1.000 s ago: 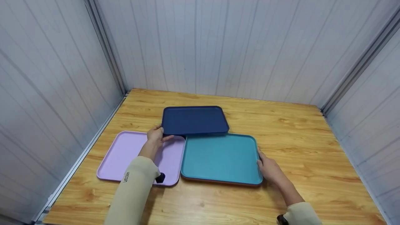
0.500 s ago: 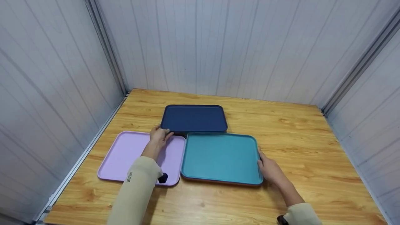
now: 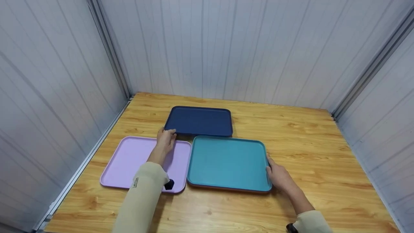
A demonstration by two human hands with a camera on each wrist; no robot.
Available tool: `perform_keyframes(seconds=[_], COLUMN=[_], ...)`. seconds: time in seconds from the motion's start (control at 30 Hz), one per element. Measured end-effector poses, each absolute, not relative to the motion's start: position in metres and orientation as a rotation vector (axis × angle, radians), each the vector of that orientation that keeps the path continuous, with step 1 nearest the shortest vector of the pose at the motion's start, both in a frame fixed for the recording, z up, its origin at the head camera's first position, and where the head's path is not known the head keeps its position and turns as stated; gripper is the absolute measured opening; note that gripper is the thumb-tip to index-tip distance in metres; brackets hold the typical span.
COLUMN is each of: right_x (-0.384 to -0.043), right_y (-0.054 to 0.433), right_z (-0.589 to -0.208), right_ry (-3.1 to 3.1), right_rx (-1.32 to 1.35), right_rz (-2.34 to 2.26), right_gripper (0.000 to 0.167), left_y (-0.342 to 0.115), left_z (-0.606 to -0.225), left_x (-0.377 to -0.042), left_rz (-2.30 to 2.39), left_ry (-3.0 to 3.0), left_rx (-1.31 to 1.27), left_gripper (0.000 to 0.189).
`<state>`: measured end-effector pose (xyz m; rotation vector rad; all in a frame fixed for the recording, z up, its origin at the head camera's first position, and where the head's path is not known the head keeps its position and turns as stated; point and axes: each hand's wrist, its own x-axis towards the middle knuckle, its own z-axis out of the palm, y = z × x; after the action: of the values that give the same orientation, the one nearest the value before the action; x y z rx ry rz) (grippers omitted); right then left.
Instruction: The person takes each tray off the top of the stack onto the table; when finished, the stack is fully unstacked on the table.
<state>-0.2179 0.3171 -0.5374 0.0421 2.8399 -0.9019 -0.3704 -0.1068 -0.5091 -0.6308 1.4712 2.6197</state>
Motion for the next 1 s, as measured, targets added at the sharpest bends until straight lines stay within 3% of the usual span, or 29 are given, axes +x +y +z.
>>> perform_keyframes(seconds=[0.6, 1.0], right_x=[-0.2204, -0.2176], right_y=[0.3155, 0.3151], right_z=[-0.5412, -0.5385], right_ry=[2.881, 2.874], right_rx=[0.018, 0.028], right_rz=[-0.851, -0.873], right_gripper=[0.058, 0.058], left_y=[-0.1151, -0.1162], left_z=[-0.5121, -0.5068], left_x=[-0.3690, -0.3680], left_rz=[2.619, 2.482], left_ry=[1.277, 1.490], left_rx=[-0.541, -0.555], left_gripper=[0.088, 0.085])
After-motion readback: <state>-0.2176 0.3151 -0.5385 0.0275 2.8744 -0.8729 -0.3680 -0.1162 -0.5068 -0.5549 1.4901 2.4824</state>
